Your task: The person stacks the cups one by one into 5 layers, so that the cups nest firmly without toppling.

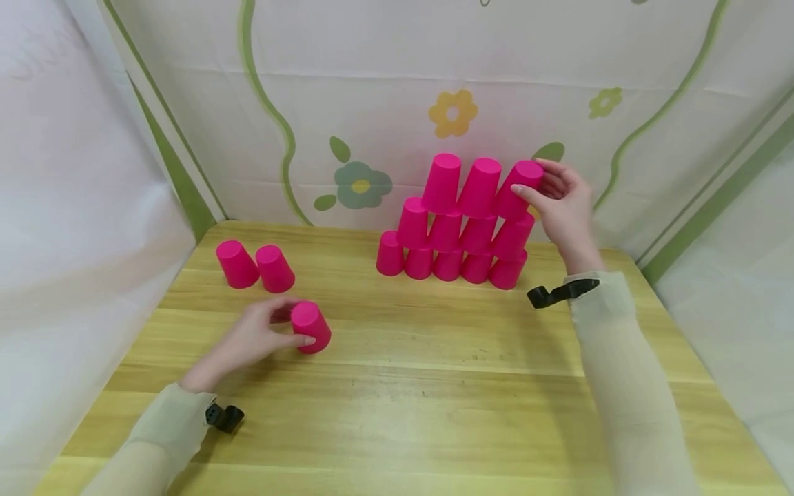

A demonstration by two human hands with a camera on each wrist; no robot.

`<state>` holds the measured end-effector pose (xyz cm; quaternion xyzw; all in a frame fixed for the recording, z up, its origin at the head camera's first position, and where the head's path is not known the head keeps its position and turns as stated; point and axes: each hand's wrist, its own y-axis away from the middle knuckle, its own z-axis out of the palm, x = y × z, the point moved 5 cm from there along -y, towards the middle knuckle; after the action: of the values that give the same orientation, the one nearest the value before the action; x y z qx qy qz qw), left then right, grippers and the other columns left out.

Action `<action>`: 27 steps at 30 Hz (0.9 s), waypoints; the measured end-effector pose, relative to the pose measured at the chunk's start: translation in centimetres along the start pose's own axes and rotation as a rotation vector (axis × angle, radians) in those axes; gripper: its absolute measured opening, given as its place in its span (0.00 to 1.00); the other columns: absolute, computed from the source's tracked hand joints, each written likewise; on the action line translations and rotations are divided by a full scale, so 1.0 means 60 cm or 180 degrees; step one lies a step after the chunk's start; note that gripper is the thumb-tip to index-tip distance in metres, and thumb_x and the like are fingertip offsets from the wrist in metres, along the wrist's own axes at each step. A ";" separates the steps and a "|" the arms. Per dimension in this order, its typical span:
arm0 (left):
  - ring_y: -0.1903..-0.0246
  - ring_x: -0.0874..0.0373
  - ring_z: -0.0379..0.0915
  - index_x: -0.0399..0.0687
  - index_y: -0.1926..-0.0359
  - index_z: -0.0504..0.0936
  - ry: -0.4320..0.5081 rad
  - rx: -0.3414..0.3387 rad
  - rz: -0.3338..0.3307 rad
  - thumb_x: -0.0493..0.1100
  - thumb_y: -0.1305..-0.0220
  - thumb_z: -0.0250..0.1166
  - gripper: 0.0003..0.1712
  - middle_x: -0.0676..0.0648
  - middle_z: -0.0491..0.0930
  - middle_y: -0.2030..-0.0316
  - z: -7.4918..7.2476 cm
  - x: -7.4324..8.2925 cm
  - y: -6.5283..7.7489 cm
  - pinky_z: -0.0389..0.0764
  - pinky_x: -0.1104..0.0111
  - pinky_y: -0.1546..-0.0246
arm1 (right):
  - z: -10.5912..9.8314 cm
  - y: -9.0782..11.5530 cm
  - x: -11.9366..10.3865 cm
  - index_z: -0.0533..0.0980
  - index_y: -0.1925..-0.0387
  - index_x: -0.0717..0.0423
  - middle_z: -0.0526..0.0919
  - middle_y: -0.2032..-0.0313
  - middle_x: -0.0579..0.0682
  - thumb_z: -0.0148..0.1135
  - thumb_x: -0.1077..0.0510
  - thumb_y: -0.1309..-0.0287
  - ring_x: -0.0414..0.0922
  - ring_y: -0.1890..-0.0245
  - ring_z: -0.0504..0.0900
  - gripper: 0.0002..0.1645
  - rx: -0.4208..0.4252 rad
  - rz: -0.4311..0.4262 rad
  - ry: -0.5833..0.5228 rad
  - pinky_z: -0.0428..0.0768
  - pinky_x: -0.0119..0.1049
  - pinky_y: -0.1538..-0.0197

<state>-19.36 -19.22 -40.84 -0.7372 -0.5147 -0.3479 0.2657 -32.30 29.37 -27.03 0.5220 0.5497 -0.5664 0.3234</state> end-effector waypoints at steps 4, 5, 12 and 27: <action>0.47 0.47 0.79 0.44 0.40 0.79 0.0051 -0.0024 0.0020 0.50 0.48 0.82 0.37 0.48 0.83 0.48 0.003 0.001 -0.004 0.78 0.48 0.43 | 0.004 -0.003 -0.001 0.76 0.34 0.50 0.81 0.41 0.51 0.79 0.52 0.47 0.47 0.43 0.78 0.38 -0.0013 -0.0034 0.0123 0.76 0.32 0.40; 0.47 0.48 0.79 0.45 0.40 0.79 0.0054 -0.0034 0.0030 0.50 0.48 0.82 0.37 0.49 0.83 0.48 0.004 0.001 -0.005 0.78 0.49 0.43 | 0.005 -0.003 -0.001 0.76 0.34 0.50 0.81 0.41 0.51 0.79 0.53 0.47 0.47 0.43 0.78 0.38 -0.0015 -0.0042 0.0143 0.77 0.32 0.41; 0.46 0.48 0.79 0.46 0.39 0.79 0.0108 -0.0013 0.0108 0.50 0.46 0.81 0.36 0.49 0.82 0.47 0.008 0.012 -0.015 0.78 0.47 0.43 | 0.005 -0.004 0.004 0.75 0.33 0.52 0.81 0.40 0.51 0.78 0.54 0.45 0.46 0.43 0.78 0.39 -0.0024 -0.0066 0.0112 0.76 0.32 0.40; 0.41 0.51 0.74 0.54 0.33 0.77 0.0406 0.0497 0.0345 0.59 0.41 0.76 0.38 0.53 0.81 0.44 -0.017 0.113 -0.089 0.74 0.51 0.39 | 0.008 0.000 0.021 0.74 0.31 0.45 0.79 0.38 0.51 0.78 0.48 0.45 0.47 0.40 0.78 0.40 -0.0117 0.0100 0.0244 0.76 0.35 0.39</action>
<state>-23.09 -14.33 -34.73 -0.7174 -0.4817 -0.3381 0.3729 -32.70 29.19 -28.28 0.5459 0.5637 -0.5306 0.3204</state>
